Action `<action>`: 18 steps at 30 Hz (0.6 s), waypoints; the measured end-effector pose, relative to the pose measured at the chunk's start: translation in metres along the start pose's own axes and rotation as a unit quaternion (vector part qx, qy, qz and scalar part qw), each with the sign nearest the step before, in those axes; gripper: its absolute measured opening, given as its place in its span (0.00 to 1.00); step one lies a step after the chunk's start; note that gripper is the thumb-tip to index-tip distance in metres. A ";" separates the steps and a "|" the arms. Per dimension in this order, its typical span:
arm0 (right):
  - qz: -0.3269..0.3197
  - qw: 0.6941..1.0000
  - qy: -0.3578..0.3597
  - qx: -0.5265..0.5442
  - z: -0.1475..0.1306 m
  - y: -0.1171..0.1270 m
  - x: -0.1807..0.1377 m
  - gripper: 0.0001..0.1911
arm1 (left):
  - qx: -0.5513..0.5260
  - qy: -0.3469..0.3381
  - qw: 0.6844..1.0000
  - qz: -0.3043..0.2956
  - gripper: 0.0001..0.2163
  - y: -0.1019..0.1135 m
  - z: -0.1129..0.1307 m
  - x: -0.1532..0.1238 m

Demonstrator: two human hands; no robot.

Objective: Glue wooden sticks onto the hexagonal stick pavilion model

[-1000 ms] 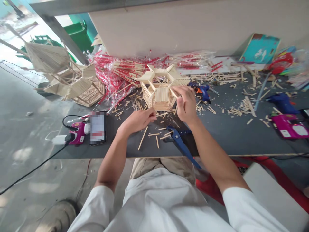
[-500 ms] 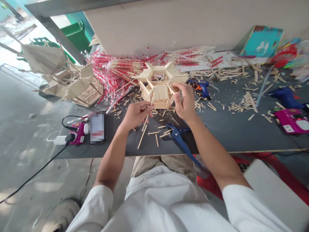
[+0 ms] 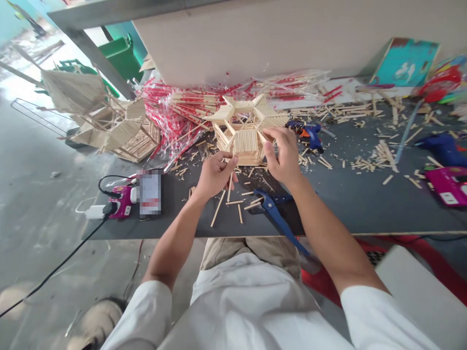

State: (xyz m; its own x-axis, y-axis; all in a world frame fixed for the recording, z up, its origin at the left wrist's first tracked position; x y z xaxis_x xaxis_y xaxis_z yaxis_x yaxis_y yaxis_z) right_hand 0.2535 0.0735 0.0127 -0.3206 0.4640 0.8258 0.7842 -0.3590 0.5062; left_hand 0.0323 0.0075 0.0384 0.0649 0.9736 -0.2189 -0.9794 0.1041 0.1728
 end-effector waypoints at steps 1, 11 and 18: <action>-0.002 1.000 -0.001 -0.001 -0.001 0.000 0.000 0.19 | -0.011 0.003 1.000 -0.005 0.19 -0.002 0.000 0.000; -0.027 0.999 -0.025 -0.009 -0.003 -0.002 0.000 0.21 | -0.044 0.018 0.998 -0.031 0.22 -0.009 0.000 0.003; -0.015 1.000 -0.001 -0.012 -0.003 -0.002 0.000 0.20 | -0.073 -0.003 0.997 -0.002 0.18 -0.007 0.001 0.006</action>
Point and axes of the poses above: each hand's wrist, its own x-axis towards the middle knuckle, its own y-axis out of the back of the hand, z = x × y, the point moved 1 cm from there along x, towards the middle knuckle, and after that the axes turned 11 degrees about y, right-handed, at the moved point
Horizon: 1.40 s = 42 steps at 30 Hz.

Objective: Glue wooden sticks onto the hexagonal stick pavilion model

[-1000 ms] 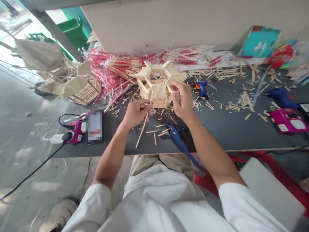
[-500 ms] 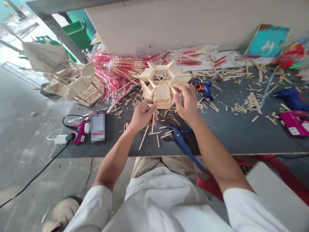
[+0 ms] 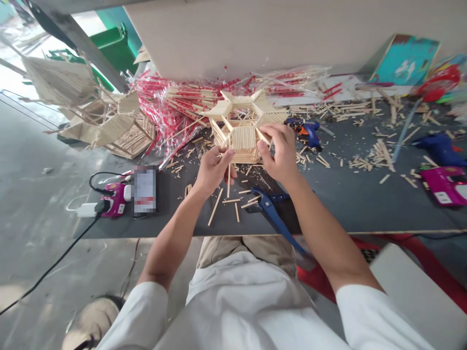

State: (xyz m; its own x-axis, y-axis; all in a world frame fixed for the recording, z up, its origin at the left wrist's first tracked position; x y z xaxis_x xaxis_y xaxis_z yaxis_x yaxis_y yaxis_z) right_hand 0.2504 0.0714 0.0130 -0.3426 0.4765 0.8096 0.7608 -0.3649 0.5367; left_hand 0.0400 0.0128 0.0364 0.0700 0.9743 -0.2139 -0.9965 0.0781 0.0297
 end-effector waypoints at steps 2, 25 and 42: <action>-0.006 1.000 -0.003 -0.007 0.000 -0.001 0.000 0.21 | -0.003 -0.002 1.000 -0.001 0.17 -0.001 0.001 0.001; 0.051 0.998 -0.022 -0.019 -0.004 -0.004 0.000 0.18 | 0.226 -0.006 0.971 0.081 0.12 -0.005 0.015 -0.025; 0.047 0.999 -0.019 0.001 -0.007 0.004 0.002 0.11 | 0.370 0.002 0.899 0.235 0.10 -0.037 0.014 -0.018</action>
State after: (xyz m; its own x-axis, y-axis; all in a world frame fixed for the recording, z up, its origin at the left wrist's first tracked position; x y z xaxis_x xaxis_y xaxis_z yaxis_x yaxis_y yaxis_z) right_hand 0.2487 0.0659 0.0185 -0.2485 0.4697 0.8471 0.7901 -0.4077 0.4578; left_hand 0.0767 -0.0043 0.0523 -0.3530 0.9356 -0.0109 -0.6121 -0.2221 0.7589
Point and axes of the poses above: each hand's wrist, its own x-axis towards the middle knuckle, its own y-axis out of the back of the hand, z = x × y, the point moved 1 cm from there along x, towards the middle knuckle, and after that the axes turned 11 degrees about y, right-handed, at the moved point
